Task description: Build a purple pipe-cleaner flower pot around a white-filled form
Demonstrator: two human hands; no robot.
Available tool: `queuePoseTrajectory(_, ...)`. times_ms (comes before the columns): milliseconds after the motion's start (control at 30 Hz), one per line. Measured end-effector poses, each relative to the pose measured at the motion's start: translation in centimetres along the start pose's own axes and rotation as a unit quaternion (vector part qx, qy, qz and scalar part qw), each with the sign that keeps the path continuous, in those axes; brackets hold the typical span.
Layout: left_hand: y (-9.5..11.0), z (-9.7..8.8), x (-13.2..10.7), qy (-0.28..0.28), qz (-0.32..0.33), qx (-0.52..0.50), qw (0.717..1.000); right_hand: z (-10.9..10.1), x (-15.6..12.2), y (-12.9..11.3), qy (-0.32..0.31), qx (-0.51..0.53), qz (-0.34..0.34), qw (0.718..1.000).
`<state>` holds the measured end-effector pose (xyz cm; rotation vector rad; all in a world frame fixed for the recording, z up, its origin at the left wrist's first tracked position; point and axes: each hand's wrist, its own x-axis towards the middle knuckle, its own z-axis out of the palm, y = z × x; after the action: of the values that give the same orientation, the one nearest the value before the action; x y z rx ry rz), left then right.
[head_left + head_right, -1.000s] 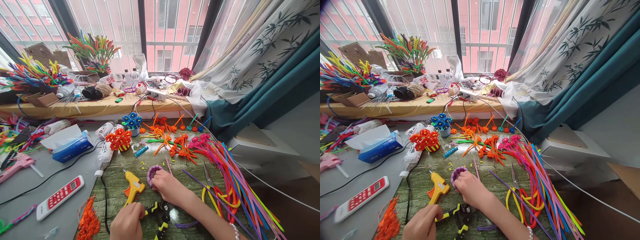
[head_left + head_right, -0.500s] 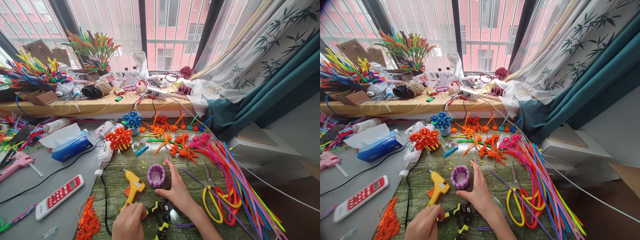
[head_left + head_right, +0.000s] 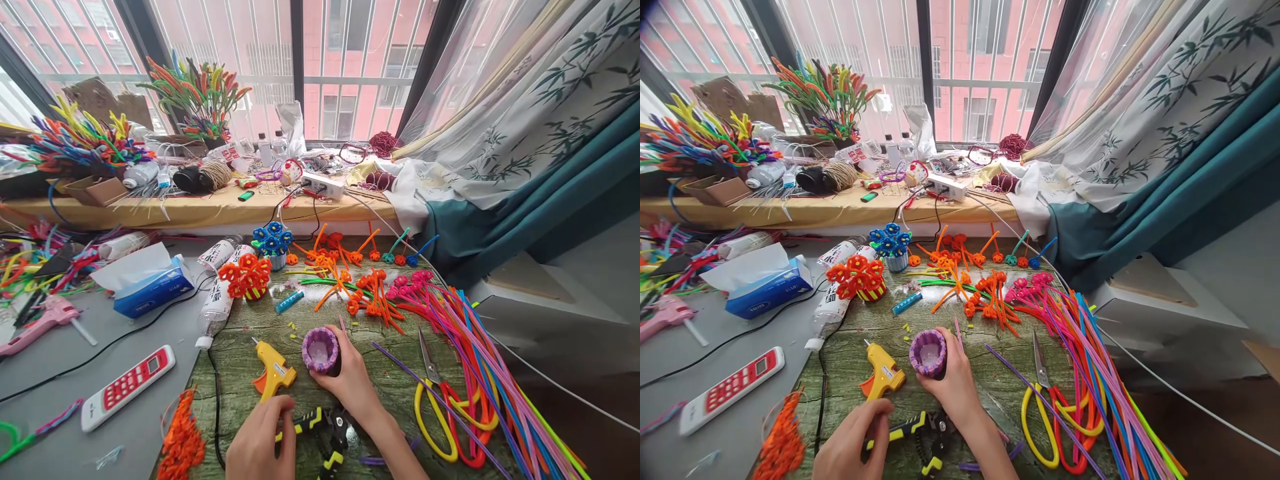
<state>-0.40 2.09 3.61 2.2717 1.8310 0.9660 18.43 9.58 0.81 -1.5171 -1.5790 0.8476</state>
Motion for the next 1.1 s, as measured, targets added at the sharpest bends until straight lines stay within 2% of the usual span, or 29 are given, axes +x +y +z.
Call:
queuePoseTrajectory(133, -0.1, 1.6, 1.8, -0.045, -0.036, -0.010, 0.998, 0.2, -0.1, 0.1, 0.002, 0.012, 0.001, 1.000)
queuePoseTrajectory(267, 0.7, 3.5, 4.0, -0.088, -0.089, 0.023, 0.992, 0.2, 0.0, -0.4, -0.005, 0.027, -0.020, 0.999)
queuePoseTrajectory(400, 0.6, 4.2, 4.8, -0.101, -0.105, 0.037, 0.989, 0.3, 0.2, -0.7, -0.010, 0.022, -0.038, 0.999)
queuePoseTrajectory(500, -0.5, 3.4, 5.2, -0.095, -0.102, 0.028, 0.990, 0.4, 0.2, -0.8, -0.008, -0.005, -0.035, 0.999)
queuePoseTrajectory(600, -2.0, 1.8, 5.9, -0.058, -0.110, 0.046, 0.991, -0.3, -0.4, -0.7, 0.004, -0.054, -0.022, 0.998)
queuePoseTrajectory(700, -3.2, -0.1, 6.6, 0.009, -0.119, 0.110, 0.987, -3.0, -1.5, 0.3, 0.025, -0.112, -0.010, 0.993)
queuePoseTrajectory(800, -3.5, -1.5, 6.8, 0.064, -0.090, 0.172, 0.979, -6.9, -2.9, 2.5, 0.054, -0.178, 0.014, 0.982)
queuePoseTrajectory(867, -3.2, -2.0, 6.6, 0.089, -0.074, 0.197, 0.974, -9.0, -3.7, 4.2, 0.056, -0.221, 0.023, 0.974)
queuePoseTrajectory(933, -2.6, -2.1, 6.2, 0.103, -0.070, 0.214, 0.969, -10.3, -4.1, 5.8, 0.047, -0.254, 0.030, 0.966)
queuePoseTrajectory(1033, -2.2, -2.0, 5.6, 0.098, -0.063, 0.235, 0.965, -10.6, -4.1, 7.1, 0.034, -0.277, 0.039, 0.959)
queuePoseTrajectory(1100, -2.6, -1.9, 5.1, 0.082, -0.056, 0.241, 0.965, -10.4, -3.8, 7.1, 0.030, -0.274, 0.043, 0.960)
